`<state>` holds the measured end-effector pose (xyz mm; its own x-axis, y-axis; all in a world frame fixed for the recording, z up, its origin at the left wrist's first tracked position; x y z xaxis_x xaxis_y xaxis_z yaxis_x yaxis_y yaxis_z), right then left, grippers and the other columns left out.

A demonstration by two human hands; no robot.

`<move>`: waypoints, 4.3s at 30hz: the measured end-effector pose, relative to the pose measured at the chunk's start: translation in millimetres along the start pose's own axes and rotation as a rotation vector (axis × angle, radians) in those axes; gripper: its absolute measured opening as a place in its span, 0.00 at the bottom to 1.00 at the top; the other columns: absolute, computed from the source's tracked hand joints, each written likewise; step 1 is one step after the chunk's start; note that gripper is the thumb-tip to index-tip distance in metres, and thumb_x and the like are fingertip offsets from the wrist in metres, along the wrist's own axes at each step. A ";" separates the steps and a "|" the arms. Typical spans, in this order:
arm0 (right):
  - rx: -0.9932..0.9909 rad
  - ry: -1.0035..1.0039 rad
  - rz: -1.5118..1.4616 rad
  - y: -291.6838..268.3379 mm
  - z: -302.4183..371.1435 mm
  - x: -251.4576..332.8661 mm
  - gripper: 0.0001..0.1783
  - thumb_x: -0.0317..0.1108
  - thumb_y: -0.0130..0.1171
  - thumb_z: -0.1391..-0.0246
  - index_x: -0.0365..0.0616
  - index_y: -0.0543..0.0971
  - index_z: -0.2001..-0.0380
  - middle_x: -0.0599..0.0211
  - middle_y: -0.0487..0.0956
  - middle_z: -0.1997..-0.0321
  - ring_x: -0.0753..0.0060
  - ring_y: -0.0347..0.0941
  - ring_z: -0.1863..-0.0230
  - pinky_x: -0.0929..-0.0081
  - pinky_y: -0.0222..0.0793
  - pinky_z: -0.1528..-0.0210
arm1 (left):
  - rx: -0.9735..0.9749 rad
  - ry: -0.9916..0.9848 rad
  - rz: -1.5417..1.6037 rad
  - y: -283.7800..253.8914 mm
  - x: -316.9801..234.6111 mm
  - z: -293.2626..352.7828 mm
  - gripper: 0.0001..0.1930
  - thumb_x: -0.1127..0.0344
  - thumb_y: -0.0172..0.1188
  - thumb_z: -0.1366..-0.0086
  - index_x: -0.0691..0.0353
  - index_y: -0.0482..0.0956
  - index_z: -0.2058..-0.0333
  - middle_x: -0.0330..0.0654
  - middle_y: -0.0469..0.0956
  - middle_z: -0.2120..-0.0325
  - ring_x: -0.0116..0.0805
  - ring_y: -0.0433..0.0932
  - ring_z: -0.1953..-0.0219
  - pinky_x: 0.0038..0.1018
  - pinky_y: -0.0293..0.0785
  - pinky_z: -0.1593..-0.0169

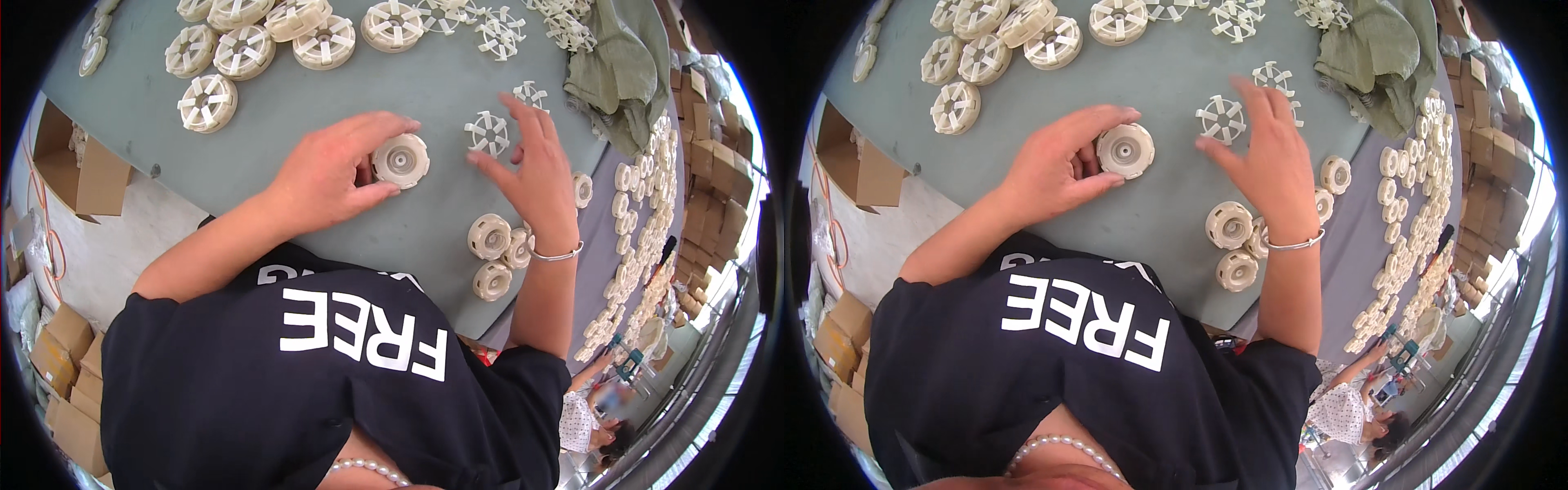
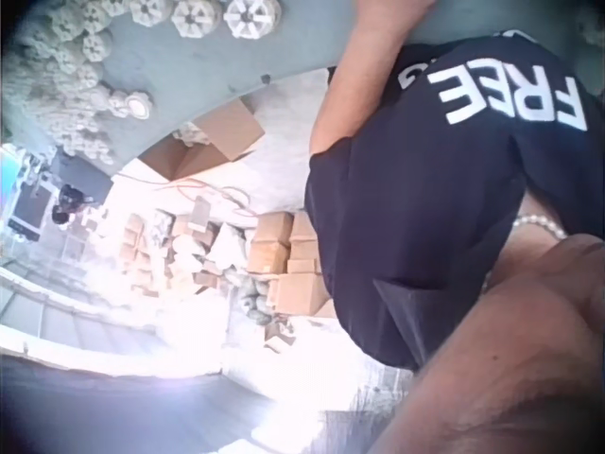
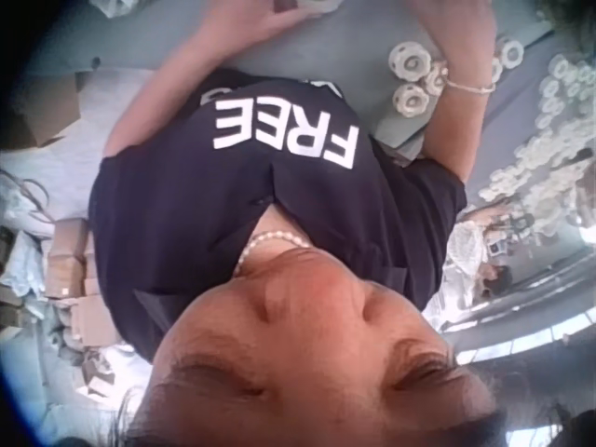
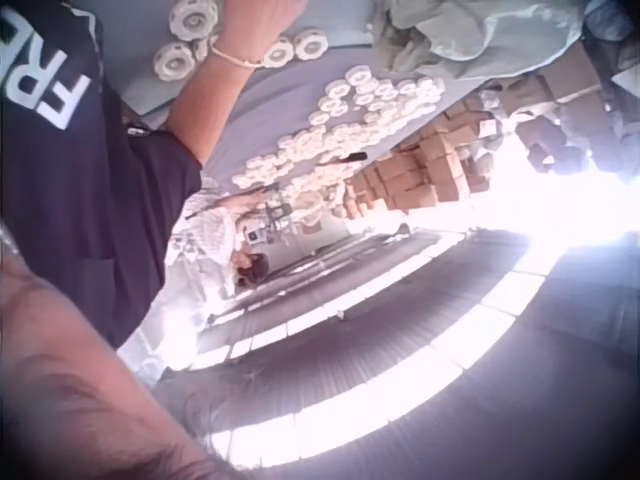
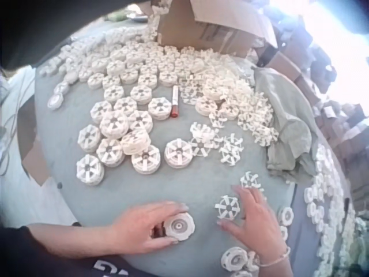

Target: The person assembles small white plastic components by hand at a workbench. They insert metal springs into circular housings and then snap on cross-shaped plastic pieces, repeating the process for multiple units.

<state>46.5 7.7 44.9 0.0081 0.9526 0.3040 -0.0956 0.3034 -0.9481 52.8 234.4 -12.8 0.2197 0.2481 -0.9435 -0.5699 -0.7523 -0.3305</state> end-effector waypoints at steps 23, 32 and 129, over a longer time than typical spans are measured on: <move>0.016 -0.063 -0.416 28.2 44.8 76.1 0.30 0.31 0.78 0.52 0.42 0.81 0.45 0.63 0.80 0.48 0.67 0.82 0.64 0.69 0.81 0.61 | 0.018 -0.270 0.481 1.8 18.5 11.8 0.21 0.75 0.59 0.29 0.64 0.76 0.38 0.44 0.74 0.44 0.26 0.80 0.68 0.24 0.80 0.64; 0.101 -0.103 -0.444 48.6 39.0 70.8 0.31 0.34 0.79 0.53 0.41 0.81 0.44 0.60 0.80 0.46 0.57 0.82 0.57 0.63 0.79 0.55 | 0.022 0.017 0.025 2.9 -6.0 11.6 0.29 0.69 0.66 0.32 0.53 0.74 0.32 0.46 0.74 0.36 0.29 0.80 0.69 0.26 0.80 0.65; -0.238 0.287 -0.331 -43.9 146.4 -46.0 0.13 0.34 0.71 0.42 0.44 0.86 0.54 0.64 0.83 0.59 0.66 0.76 0.71 0.69 0.76 0.64 | 0.180 0.152 -0.399 42.3 -30.8 -23.3 0.35 0.65 0.74 0.42 0.54 0.72 0.35 0.43 0.74 0.36 0.50 0.79 0.40 0.39 0.80 0.44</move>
<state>-95.4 -52.6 86.2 0.2765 0.7619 0.5857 0.1881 0.5548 -0.8105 40.4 180.7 2.8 0.5553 0.3943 -0.7322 -0.5431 -0.4948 -0.6784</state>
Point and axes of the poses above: each hand's wrist, its own z-axis away from the middle knuckle, its own y-axis out of the palm, x = y × z, the point moved 8 cm from there along -z, towards the middle knuckle
